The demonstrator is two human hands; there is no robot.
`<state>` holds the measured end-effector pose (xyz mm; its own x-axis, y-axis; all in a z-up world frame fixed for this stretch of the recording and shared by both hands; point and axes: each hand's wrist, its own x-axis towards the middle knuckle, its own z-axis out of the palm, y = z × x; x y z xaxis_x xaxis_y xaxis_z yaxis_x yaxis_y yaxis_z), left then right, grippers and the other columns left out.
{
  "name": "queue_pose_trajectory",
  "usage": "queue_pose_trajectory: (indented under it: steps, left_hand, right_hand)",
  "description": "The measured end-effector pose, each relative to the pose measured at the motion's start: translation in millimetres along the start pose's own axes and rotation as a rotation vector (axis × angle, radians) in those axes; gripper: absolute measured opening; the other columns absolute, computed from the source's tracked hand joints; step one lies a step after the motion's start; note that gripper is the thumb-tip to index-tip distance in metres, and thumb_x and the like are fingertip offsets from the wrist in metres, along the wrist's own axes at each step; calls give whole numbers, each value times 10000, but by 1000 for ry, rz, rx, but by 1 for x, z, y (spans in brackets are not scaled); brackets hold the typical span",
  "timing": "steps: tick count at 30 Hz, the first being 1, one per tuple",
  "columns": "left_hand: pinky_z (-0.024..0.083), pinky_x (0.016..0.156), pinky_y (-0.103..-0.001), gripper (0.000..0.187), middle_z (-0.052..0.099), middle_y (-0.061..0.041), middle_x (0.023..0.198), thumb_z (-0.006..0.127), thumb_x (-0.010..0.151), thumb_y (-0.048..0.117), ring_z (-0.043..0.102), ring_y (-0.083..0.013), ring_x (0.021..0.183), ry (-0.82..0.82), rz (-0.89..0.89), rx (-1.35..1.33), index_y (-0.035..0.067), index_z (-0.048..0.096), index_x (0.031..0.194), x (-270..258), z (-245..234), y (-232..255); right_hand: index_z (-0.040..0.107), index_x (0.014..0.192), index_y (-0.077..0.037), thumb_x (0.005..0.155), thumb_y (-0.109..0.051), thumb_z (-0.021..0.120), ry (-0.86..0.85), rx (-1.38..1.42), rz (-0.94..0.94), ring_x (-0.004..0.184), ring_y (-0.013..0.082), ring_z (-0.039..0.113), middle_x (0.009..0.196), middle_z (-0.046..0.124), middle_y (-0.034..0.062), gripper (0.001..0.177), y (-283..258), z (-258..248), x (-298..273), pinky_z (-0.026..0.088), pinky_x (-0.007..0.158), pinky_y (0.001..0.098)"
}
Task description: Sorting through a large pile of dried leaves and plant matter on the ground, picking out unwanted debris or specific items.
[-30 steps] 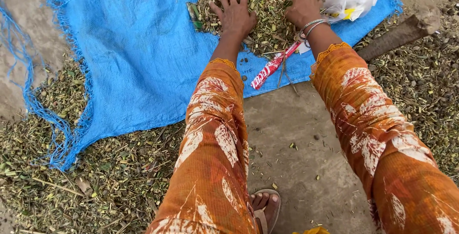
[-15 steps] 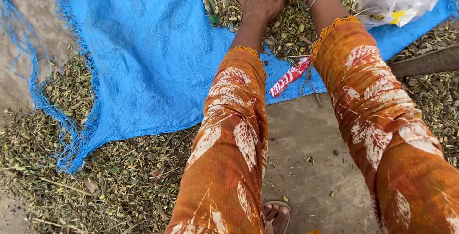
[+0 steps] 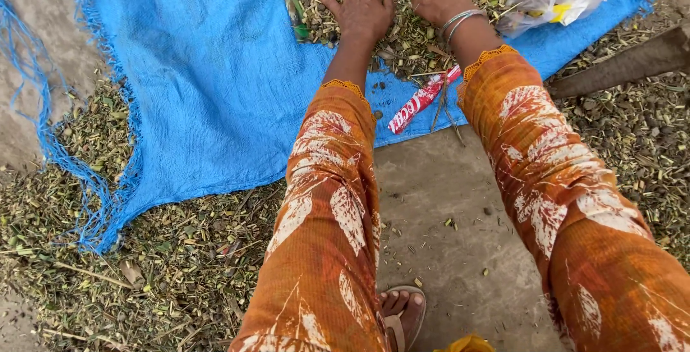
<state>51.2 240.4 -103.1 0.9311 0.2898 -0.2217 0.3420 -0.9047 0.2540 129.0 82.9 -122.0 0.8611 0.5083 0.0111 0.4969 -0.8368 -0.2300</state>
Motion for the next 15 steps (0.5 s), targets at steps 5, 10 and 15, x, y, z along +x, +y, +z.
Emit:
queue_pose_trajectory:
  steps: [5,10,15]
  left_hand:
    - [-73,1123,-802,601,137,-100,1701,421,1048,520,-48,-469,1551,135,6,33,381,206,1592,-33,7,4]
    - [-59,1114,-796,565,184,-115,1675,502,987,447,-24,-476,1530,70,-50,22,316,381,1524,-53,-26,17]
    - [-34,1168,-795,460,318,-81,1632,621,912,255,134,-449,1536,107,-84,-79,291,620,1371,-37,-16,20]
  right_hand:
    - [427,1563,-313,935,-316,670,27,-27,-35,1511,517,85,1684,163,198,673,-4,-1,-42,137,1064,841]
    - [500,1503,-343,884,-256,707,-51,58,-18,1520,488,69,1689,136,155,659,-10,-12,-48,113,1100,807]
    - [617,1404,-286,844,-171,749,77,174,-8,1463,446,281,1593,338,148,587,-7,-44,-57,272,1105,701]
